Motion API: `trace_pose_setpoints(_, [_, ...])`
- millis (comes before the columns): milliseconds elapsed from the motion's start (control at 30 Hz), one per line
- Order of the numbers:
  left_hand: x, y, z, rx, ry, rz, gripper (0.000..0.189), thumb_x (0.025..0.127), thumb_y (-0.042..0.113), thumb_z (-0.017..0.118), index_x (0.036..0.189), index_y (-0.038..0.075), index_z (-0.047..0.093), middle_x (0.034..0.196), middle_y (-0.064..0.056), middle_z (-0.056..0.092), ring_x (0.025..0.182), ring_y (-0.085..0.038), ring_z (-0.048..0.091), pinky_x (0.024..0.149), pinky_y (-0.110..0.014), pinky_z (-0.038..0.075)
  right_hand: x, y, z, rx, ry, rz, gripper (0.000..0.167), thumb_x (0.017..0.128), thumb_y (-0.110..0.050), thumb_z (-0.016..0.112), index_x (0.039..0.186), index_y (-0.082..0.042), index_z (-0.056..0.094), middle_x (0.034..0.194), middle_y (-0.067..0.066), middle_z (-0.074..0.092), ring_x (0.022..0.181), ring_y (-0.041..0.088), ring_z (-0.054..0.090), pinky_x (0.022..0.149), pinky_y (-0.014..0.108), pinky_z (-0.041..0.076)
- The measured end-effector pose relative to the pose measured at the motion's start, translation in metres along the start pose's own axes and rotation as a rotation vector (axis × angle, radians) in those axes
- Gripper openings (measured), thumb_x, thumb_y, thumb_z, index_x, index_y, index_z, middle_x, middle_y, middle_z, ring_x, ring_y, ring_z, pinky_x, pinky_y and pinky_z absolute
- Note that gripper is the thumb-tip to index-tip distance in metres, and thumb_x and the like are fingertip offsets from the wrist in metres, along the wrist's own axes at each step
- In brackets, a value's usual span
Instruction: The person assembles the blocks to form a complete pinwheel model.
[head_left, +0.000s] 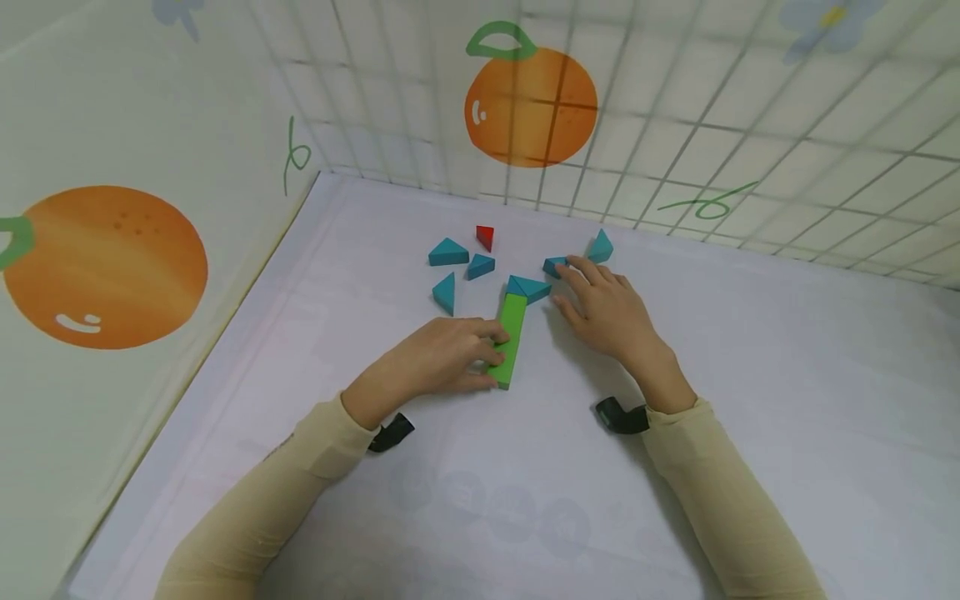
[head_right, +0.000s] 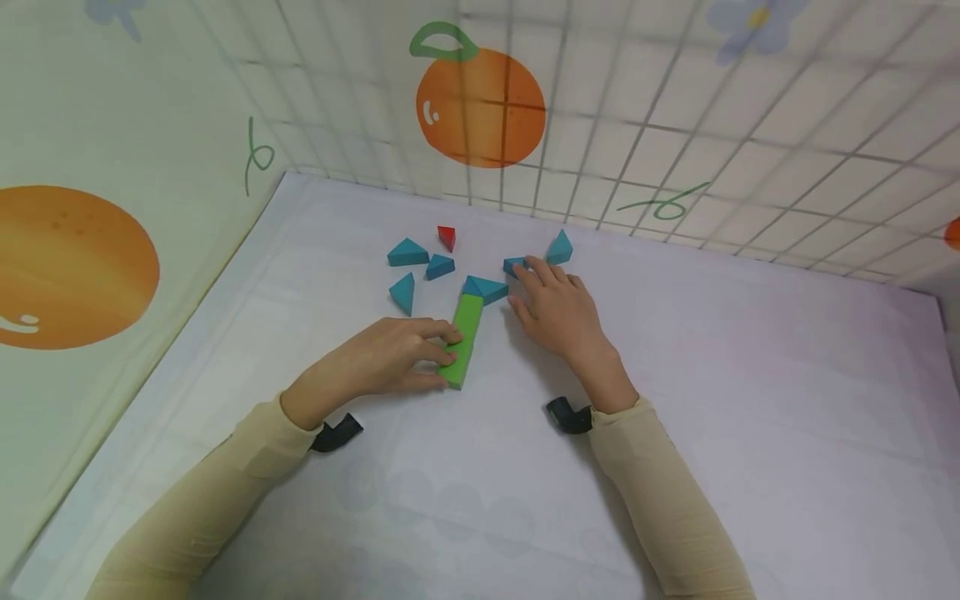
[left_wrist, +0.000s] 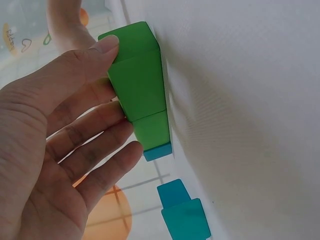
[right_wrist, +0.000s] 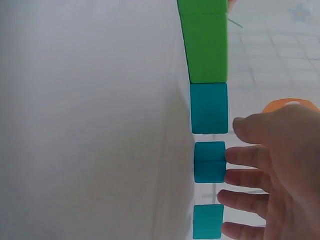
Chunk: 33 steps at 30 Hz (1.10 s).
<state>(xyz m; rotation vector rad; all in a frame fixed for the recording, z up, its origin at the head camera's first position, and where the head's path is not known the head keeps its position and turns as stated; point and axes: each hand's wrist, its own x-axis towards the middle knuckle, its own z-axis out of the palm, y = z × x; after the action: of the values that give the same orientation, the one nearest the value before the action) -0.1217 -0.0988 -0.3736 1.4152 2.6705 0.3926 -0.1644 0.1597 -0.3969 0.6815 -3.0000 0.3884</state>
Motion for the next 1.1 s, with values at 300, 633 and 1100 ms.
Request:
trace_pose_setpoints(300, [0.003, 0.000, -0.001, 0.000, -0.006, 0.001, 0.030, 0.080, 0.031, 0.082, 0.104, 0.014, 0.079, 0.117, 0.000, 0.067, 0.103, -0.012, 0.064, 0.086, -0.023, 0.055, 0.002, 0.001, -0.001, -0.003, -0.005, 0.017, 0.050, 0.101, -0.031, 0.053, 0.143, -0.004, 0.048, 0.148, 0.016, 0.044, 0.131, 0.039, 0.047, 0.102, 0.058, 0.042])
trace_pose_setpoints(633, [0.000, -0.001, 0.002, -0.006, -0.003, -0.005, 0.029, 0.079, 0.030, 0.082, 0.103, 0.014, 0.079, 0.116, 0.001, 0.067, 0.102, -0.011, 0.064, 0.086, -0.022, 0.055, 0.008, 0.000, -0.002, -0.003, -0.025, 0.012, 0.048, 0.100, -0.029, 0.055, 0.141, -0.005, 0.051, 0.146, 0.017, 0.047, 0.130, 0.039, 0.050, 0.102, 0.058, 0.043])
trace_pose_setpoints(1100, [-0.001, -0.002, 0.002, -0.020, 0.001, -0.012, 0.028, 0.079, 0.030, 0.083, 0.102, 0.014, 0.079, 0.117, 0.001, 0.067, 0.102, -0.011, 0.064, 0.086, -0.023, 0.055, 0.017, -0.003, -0.016, 0.047, -0.083, 0.024, 0.044, 0.100, -0.026, 0.054, 0.139, -0.004, 0.054, 0.143, 0.018, 0.050, 0.131, 0.038, 0.049, 0.103, 0.058, 0.041])
